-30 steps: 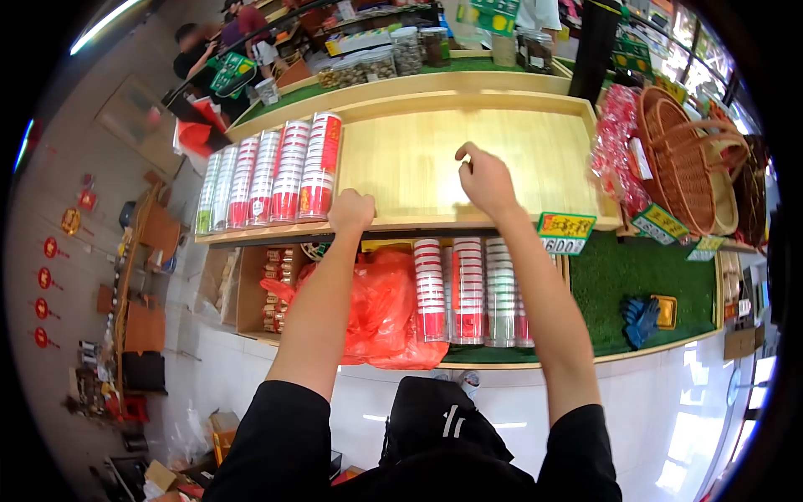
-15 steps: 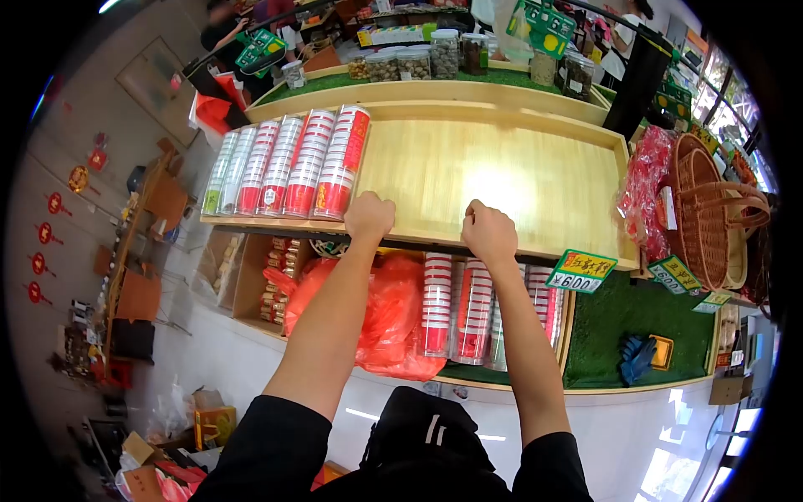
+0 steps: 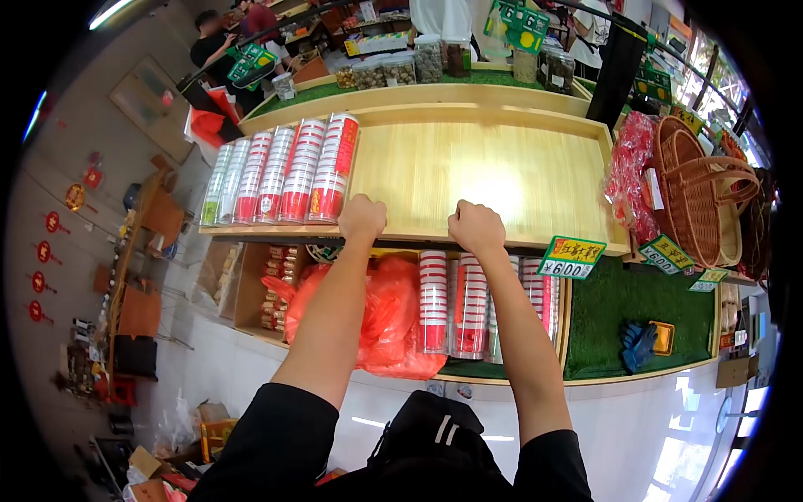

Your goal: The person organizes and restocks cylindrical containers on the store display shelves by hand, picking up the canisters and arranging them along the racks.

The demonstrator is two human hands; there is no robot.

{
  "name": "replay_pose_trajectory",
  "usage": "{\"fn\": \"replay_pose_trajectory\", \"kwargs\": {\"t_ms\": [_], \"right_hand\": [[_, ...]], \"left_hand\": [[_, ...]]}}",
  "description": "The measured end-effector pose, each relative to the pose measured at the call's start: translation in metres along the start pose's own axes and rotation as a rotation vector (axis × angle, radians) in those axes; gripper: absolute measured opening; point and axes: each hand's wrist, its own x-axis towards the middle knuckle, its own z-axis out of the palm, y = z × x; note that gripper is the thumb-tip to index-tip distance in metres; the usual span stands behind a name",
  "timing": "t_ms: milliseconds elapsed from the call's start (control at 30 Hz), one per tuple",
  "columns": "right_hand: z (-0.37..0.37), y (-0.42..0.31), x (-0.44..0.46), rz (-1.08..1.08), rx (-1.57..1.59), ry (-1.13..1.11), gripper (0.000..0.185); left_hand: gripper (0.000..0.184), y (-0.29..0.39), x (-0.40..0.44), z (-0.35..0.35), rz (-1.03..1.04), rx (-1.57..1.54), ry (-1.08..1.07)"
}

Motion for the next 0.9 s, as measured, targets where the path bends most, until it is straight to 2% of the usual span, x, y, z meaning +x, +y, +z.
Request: {"fn": "replay_pose_trajectory", "kwargs": {"t_ms": [600,900], "right_hand": [[-0.012,-0.006,0.005,0.149,0.071,-0.017,0.029],[-0.011,-0.004,0.006,0.134,0.077,-0.004,0.025]], "left_hand": [[0.035,-0.003,0.001,0.004,-0.019,-0.030,0.018],[0.034,-0.002,0.001,0.004,-0.028,-0.012,0.014]]}}
